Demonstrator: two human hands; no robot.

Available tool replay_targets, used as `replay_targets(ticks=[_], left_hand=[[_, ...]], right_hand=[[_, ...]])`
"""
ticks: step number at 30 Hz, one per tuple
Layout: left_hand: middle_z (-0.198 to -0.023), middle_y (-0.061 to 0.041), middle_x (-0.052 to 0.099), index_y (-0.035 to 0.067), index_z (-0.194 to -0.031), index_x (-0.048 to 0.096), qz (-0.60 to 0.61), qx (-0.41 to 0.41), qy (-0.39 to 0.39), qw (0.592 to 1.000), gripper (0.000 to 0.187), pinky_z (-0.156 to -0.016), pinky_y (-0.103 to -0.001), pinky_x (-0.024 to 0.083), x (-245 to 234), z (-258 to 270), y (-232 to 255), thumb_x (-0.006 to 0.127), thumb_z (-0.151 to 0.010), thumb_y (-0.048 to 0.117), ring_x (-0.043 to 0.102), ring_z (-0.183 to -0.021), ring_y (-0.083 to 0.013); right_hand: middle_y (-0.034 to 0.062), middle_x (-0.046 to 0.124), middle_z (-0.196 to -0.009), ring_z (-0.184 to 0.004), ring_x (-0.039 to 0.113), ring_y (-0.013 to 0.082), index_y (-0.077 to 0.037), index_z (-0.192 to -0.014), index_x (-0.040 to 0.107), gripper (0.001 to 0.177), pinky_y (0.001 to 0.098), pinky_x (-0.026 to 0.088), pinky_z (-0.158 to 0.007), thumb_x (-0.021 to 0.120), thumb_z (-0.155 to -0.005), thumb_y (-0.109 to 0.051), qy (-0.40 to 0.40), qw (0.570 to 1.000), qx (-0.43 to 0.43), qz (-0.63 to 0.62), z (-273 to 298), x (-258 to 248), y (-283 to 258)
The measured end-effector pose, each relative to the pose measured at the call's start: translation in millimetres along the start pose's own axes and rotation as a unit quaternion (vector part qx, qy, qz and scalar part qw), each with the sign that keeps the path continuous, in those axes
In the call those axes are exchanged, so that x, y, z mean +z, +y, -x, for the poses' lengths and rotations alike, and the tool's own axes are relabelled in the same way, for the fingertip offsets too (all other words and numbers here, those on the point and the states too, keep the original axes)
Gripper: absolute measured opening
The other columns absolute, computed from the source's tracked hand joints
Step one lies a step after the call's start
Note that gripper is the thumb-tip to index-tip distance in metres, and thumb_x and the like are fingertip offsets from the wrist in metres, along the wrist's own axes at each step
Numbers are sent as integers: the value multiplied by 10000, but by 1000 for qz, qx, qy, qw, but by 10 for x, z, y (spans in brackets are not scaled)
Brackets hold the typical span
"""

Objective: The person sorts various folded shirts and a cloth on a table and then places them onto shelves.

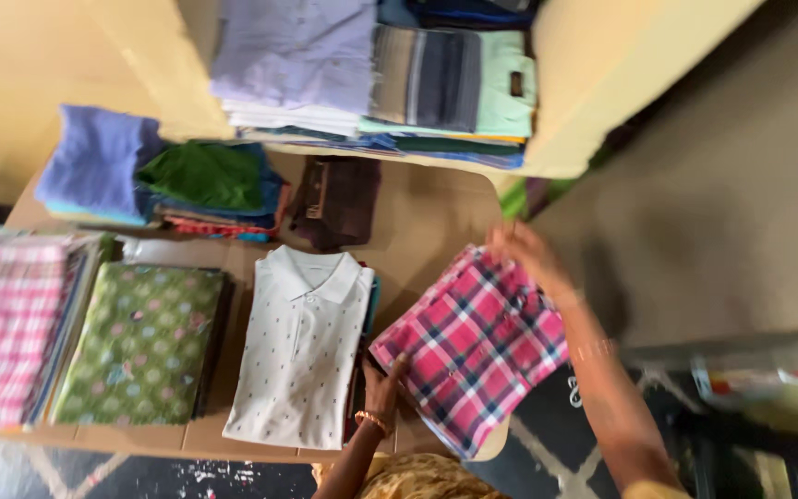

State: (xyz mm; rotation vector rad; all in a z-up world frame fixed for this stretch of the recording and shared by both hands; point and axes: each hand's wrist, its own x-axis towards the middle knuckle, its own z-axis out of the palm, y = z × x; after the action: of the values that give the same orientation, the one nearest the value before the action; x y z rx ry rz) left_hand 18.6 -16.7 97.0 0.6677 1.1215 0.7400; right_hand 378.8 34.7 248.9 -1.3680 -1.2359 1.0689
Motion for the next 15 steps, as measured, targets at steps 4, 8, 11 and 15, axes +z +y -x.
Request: replay_targets(ticks=[4, 8, 11, 15], left_hand=[[-1494, -192, 496, 50, -1547, 200, -57, 0, -26, 998, 1036, -1109, -391, 451, -251, 27, -250, 837, -790, 357, 525, -1354, -271], [-1441, -229, 590, -8, -1499, 362, -92, -25, -58, 994, 918, -1109, -384, 461, -466, -44, -609, 800, -834, 449, 578, -1337, -286], [-1405, -202, 615, 11, -1482, 403, -78, -73, -76, 991, 857, -1075, -384, 510, -575, 67, -666, 741, -862, 496, 610, -1292, -264], [-1304, -186, 647, 27, -1454, 468, -27, -105, -89, 990, 775, -981, -411, 574, -558, 122, -629, 685, -876, 496, 646, -1150, -255]], right_hand=[[26, 640, -1153, -1029, 614, 122, -72, -1320, 538, 584, 282, 537, -784, 728, -900, -430, 191, 982, -1, 7, -1754, -188, 97], [234, 635, -1281, -1179, 622, 325, 53, -1472, 336, 1018, 391, 485, -999, 872, -864, -562, 326, 931, 5, 162, -2806, -158, 352], [287, 601, -1235, -1104, 612, 406, 57, -1359, 430, 1021, 458, 504, -946, 942, -755, -588, 402, 874, 105, 252, -3158, -1, 357], [231, 731, -1155, -1005, 723, 343, 51, -1161, 558, 744, 425, 581, -914, 975, -692, -350, 417, 901, 33, 120, -3463, 231, 295]])
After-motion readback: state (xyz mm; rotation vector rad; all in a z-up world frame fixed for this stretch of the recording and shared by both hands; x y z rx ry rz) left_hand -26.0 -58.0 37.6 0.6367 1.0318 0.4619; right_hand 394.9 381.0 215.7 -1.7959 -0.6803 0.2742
